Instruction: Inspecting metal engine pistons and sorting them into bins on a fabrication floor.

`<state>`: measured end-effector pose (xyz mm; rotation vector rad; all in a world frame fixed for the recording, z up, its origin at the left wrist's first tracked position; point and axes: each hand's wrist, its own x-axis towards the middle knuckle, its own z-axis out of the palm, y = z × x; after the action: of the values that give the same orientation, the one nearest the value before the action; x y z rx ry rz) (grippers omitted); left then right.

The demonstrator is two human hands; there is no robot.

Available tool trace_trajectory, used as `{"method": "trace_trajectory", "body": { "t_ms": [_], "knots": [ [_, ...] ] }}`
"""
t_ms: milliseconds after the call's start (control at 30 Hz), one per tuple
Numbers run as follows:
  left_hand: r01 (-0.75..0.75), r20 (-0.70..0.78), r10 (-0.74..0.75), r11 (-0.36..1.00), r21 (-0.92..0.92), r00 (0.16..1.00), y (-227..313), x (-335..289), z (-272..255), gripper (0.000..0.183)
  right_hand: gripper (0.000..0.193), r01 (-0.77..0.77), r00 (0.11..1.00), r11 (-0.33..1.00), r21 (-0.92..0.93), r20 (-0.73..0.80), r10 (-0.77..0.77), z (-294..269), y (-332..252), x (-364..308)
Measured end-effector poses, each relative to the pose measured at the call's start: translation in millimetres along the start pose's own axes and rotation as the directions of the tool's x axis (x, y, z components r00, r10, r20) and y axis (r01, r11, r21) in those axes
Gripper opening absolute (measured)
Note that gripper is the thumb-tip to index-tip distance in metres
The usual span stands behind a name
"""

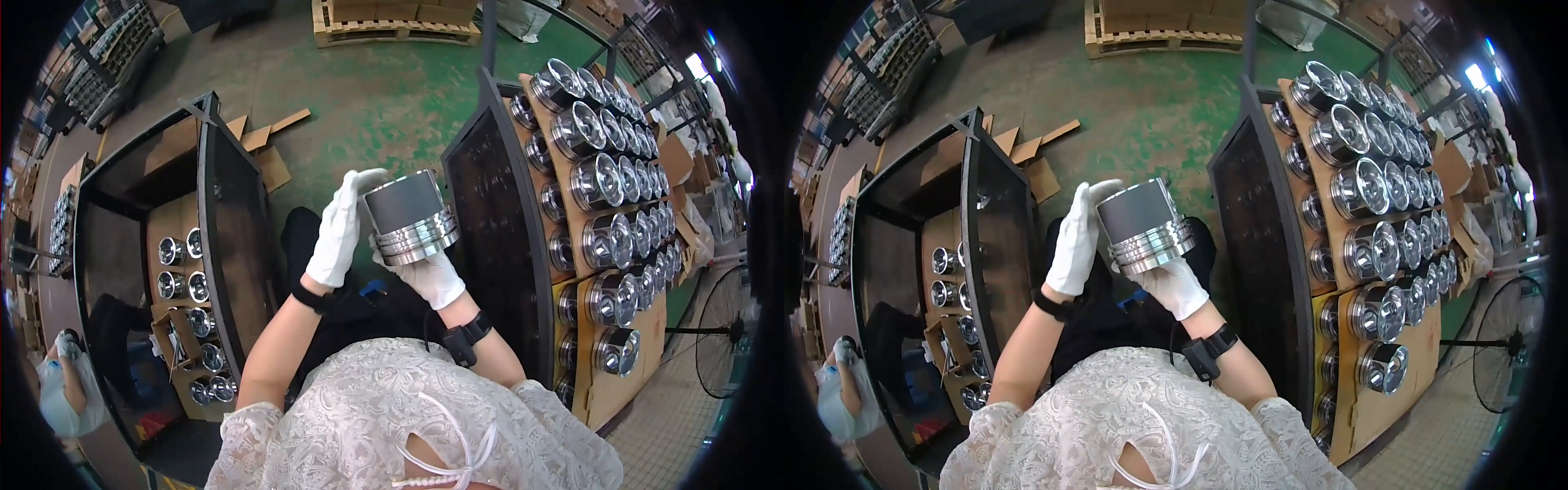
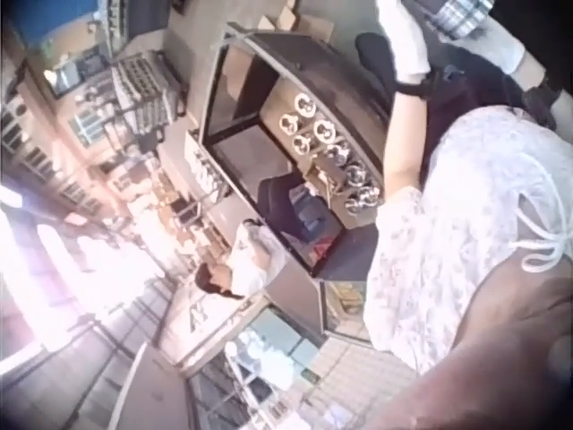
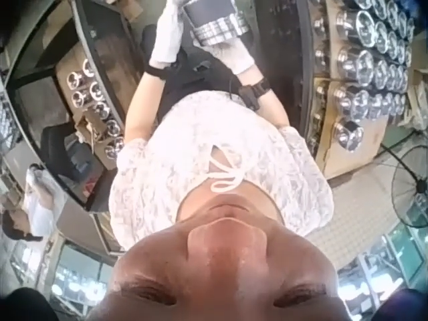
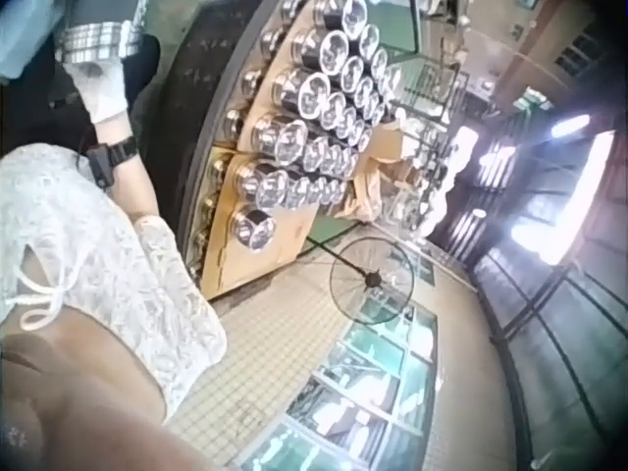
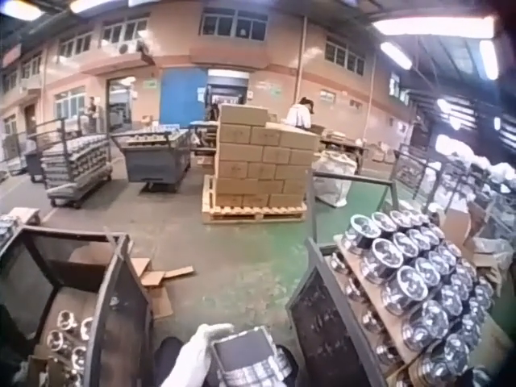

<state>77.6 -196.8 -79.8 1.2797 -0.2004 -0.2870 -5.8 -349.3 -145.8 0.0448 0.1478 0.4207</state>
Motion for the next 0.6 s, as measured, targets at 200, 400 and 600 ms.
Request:
{"method": "trace_trajectory", "body": {
  "t_ms": [200, 400, 600],
  "knots": [
    [0.201, 0.018, -0.21, 0.902, -0.382, 0.977, -8.0, -34.5, -10.6, 0.052, 0.061, 0.309, 0.849, 0.593, -0.744, -0.066, -0.524, 17.4, -30.6, -6.5],
    [0.229, 0.127, -0.191, 0.748, -0.624, 0.973, -27.2, -26.7, -4.6, 0.049, 0.081, -0.059, 0.732, -0.5, -0.864, 0.303, -0.61, 72.4, -6.5, -7.8],
    [0.328, 0.238, -0.229, 0.565, -0.757, 0.944, -63.3, -19.6, -12.2, 0.048, 0.093, -0.008, 0.624, -0.88, -0.474, 0.686, -0.375, 88.5, 24.4, -8.6]
  ]
}}
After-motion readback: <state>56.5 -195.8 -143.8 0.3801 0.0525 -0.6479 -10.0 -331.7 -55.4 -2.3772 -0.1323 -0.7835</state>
